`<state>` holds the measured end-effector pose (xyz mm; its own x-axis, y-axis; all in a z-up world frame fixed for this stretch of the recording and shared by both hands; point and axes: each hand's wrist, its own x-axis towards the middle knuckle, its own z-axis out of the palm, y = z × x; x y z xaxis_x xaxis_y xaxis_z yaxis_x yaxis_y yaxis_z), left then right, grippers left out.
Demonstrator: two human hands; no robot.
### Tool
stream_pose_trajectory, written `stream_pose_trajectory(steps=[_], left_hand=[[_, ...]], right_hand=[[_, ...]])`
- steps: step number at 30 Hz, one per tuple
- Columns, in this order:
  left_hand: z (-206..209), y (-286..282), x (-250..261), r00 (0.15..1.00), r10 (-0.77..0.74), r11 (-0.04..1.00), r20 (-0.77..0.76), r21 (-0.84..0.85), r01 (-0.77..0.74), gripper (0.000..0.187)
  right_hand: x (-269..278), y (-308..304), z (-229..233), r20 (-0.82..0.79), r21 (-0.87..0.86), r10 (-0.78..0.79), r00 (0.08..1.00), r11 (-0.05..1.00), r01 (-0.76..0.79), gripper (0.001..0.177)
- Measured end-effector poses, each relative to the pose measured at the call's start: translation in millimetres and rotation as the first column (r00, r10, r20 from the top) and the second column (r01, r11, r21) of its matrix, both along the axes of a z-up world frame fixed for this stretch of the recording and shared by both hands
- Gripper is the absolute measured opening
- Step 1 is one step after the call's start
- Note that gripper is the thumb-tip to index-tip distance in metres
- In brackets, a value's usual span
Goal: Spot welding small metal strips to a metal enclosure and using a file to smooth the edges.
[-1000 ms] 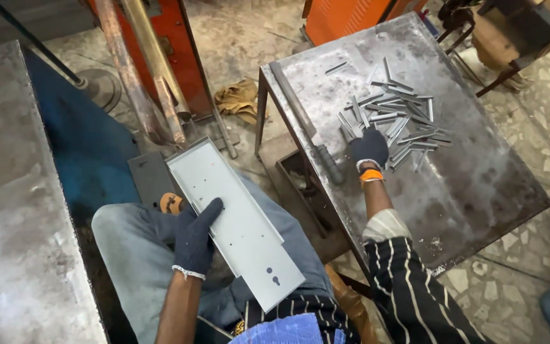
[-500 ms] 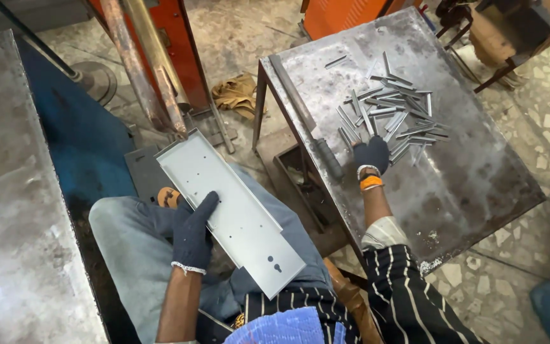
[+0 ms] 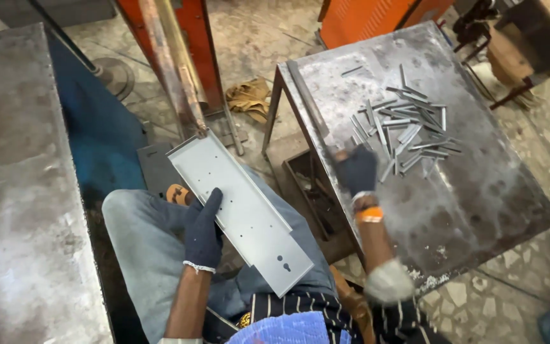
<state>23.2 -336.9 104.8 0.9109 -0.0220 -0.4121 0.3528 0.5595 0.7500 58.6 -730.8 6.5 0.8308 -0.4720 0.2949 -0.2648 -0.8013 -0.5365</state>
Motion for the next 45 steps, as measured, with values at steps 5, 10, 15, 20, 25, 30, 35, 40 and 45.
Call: stream_pose_trajectory(steps=[5,10,15,20,25,30,35,40,45], left_hand=[[9,3,-6,0.997,-0.030,0.994,0.074,0.106,0.022,0.035],[11,9,-12,0.999,-0.048,0.993,0.009,0.111,0.047,0.032],[1,17,-15,0.992,0.000,0.996,0.128,0.085,-0.011,0.029],[15,16,-16,0.987,-0.009,0.982,0.159,0.186,-0.021,0.029],[11,16,-18,0.986,-0.007,0.968,0.169,0.250,-0.036,0.028],[6,23,-19,0.978,0.036,0.951,0.206,0.292,-0.096,0.028],[32,33,-23,0.981,0.023,0.942,0.193,0.323,-0.086,0.034],[40,33,-26,0.984,-0.001,0.953,0.176,0.298,-0.052,0.036],[53,33,-23,0.982,0.048,0.958,0.183,0.271,-0.097,0.034]], right_hand=[[-41,183,136,0.138,0.130,0.407,0.903,0.896,-0.424,0.028],[-63,245,169,-0.007,-0.040,0.626,0.779,0.779,-0.626,0.019],[-64,250,195,0.074,0.097,0.626,0.776,0.770,-0.630,0.030],[-56,262,197,0.180,0.013,0.549,0.817,0.829,-0.560,0.014],[-58,278,195,0.107,-0.138,0.535,0.838,0.843,-0.521,0.012],[-66,283,198,0.082,-0.184,0.655,0.751,0.751,-0.635,0.031],[-54,265,198,0.225,-0.117,0.539,0.812,0.842,-0.527,0.027],[-54,254,210,0.150,-0.076,0.508,0.848,0.861,-0.503,0.035],[-56,250,215,0.037,-0.127,0.672,0.739,0.737,-0.664,0.039]])
